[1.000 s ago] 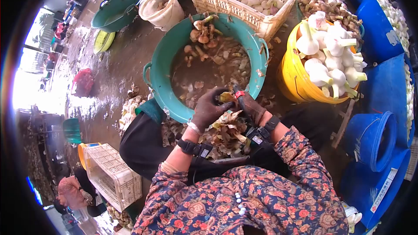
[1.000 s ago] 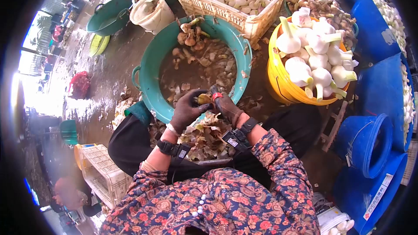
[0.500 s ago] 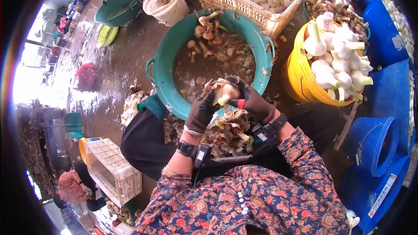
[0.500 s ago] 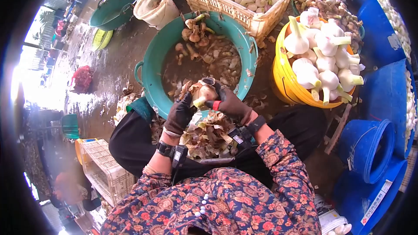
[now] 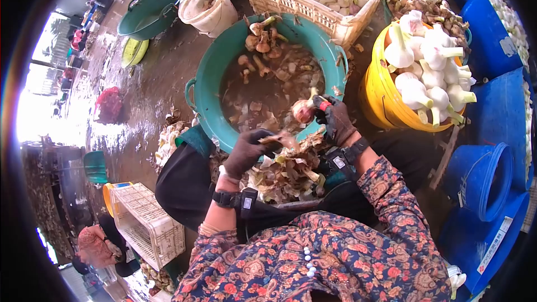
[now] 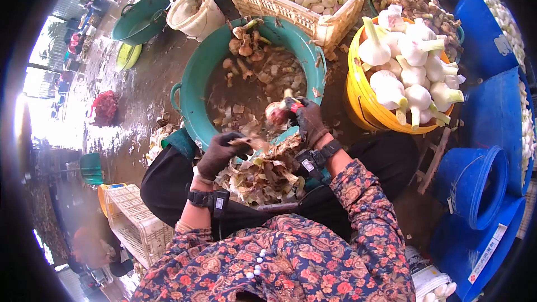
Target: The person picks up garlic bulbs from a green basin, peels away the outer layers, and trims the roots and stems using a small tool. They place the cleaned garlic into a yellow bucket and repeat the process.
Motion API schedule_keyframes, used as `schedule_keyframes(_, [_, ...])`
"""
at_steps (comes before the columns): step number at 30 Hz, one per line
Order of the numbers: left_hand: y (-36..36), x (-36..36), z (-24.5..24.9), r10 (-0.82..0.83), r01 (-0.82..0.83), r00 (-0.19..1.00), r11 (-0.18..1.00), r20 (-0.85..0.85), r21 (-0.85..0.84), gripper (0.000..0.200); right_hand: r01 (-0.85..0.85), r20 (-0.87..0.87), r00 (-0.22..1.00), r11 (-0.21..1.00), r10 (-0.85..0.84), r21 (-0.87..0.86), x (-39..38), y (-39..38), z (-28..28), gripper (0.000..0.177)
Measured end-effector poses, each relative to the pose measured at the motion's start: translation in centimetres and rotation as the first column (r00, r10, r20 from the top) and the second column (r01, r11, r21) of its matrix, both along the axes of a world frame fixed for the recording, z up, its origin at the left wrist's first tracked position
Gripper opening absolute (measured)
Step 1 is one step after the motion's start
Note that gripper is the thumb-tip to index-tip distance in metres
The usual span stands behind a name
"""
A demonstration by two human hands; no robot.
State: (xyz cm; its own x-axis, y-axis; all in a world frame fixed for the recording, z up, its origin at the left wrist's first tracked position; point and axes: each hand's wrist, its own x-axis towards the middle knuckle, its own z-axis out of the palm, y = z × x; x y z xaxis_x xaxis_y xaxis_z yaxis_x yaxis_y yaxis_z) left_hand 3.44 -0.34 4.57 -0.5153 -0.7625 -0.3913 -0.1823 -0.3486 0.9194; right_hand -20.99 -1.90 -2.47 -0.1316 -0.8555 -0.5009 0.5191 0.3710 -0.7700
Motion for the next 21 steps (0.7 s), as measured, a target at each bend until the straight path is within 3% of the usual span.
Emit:
schedule_keyframes(1, [0.0,-0.2,-0.4,-0.113,0.128,0.981,0.988,0.159,-0.090,0.051,-0.133,-0.010,0.991,0.986,0.133,-0.104,0.0,0.1,0.3,0.017])
schedule_keyframes(2, [0.0,-0.2,-2.2,-0.028,0.114,0.963,0.943,0.267,-0.312,0.059,-0.264,-0.032,0.964,0.941,0.264,-0.211,0.3,-0.1,1.5,0.017])
schedule_keyframes(3, [-0.5,-0.8,-1.8,0.075,-0.028,0.970,0.979,0.231,-0.203,0.061,-0.358,-0.078,0.933,0.891,0.351,-0.278,0.8,-0.1,2.3,0.020])
schedule_keyframes(5, [-0.8,-1.9,-0.4,0.238,-0.241,0.968,0.970,-0.079,-0.030,0.053,-0.478,-0.071,0.875,0.827,0.480,-0.295,1.5,0.4,3.3,0.022])
schedule_keyframes(6, [-1.1,-2.0,-0.5,0.244,-0.247,0.967,0.969,-0.078,-0.024,0.053,-0.559,-0.035,0.815,0.770,0.578,-0.307,1.3,0.5,3.4,0.024])
schedule_keyframes(7, [-1.6,-2.1,-0.7,0.121,-0.122,0.992,0.993,-0.045,-0.002,0.047,-0.563,-0.035,0.813,0.768,0.581,-0.306,1.5,0.6,3.4,0.024])
schedule_keyframes(8, [-1.9,-2.1,-0.9,-0.008,0.008,1.000,1.000,-0.013,0.023,0.041,-0.558,-0.050,0.815,0.759,0.577,-0.337,1.7,0.7,3.3,0.025])
schedule_keyframes(9, [-1.8,-2.3,-1.4,-0.010,0.010,1.000,1.000,-0.014,0.023,0.041,-0.550,-0.065,0.820,0.750,0.569,-0.367,1.8,0.8,3.2,0.025])
schedule_keyframes(12, [-0.9,-3.4,-2.2,0.222,-0.224,0.974,0.974,-0.040,-0.041,0.021,-0.465,-0.032,0.878,0.838,0.477,-0.287,2.0,1.1,1.3,0.024])
schedule_keyframes(13, [-0.6,-3.3,-1.9,0.220,-0.222,0.975,0.974,-0.041,-0.040,0.021,-0.421,-0.006,0.903,0.880,0.431,-0.218,1.9,1.1,0.9,0.023])
schedule_keyframes(16, [1.2,-3.1,0.2,0.294,-0.275,0.956,0.920,0.024,-0.280,0.019,-0.180,0.115,0.974,0.977,0.193,-0.115,0.6,0.4,-0.9,0.019])
schedule_keyframes(17, [2.3,-2.2,-0.3,0.261,-0.241,0.964,0.938,0.050,-0.249,0.023,-0.115,0.131,0.983,0.987,0.129,-0.108,-0.1,0.0,-2.3,0.018])
schedule_keyframes(18, [2.8,-1.2,-0.8,0.090,-0.039,0.985,0.949,0.149,-0.312,0.027,-0.015,0.190,0.982,0.999,0.021,-0.033,-0.4,0.0,-0.3,0.017])
schedule_keyframes(19, [3.1,-0.3,-1.3,-0.071,0.161,0.965,0.923,0.254,-0.350,0.030,-0.014,0.191,0.981,0.999,0.020,-0.033,-0.5,-0.1,1.6,0.017])
schedule_keyframes(20, [3.0,-0.1,-0.7,-0.233,0.304,0.881,0.946,0.411,-0.114,0.046,-0.025,0.118,0.993,0.999,0.028,-0.025,-0.3,-0.1,3.3,0.017])
schedule_keyframes(21, [3.0,-0.6,-0.2,-0.225,0.296,0.882,0.948,0.414,-0.116,0.046,-0.038,0.045,0.998,0.999,0.039,-0.022,-0.1,-0.2,4.1,0.017])
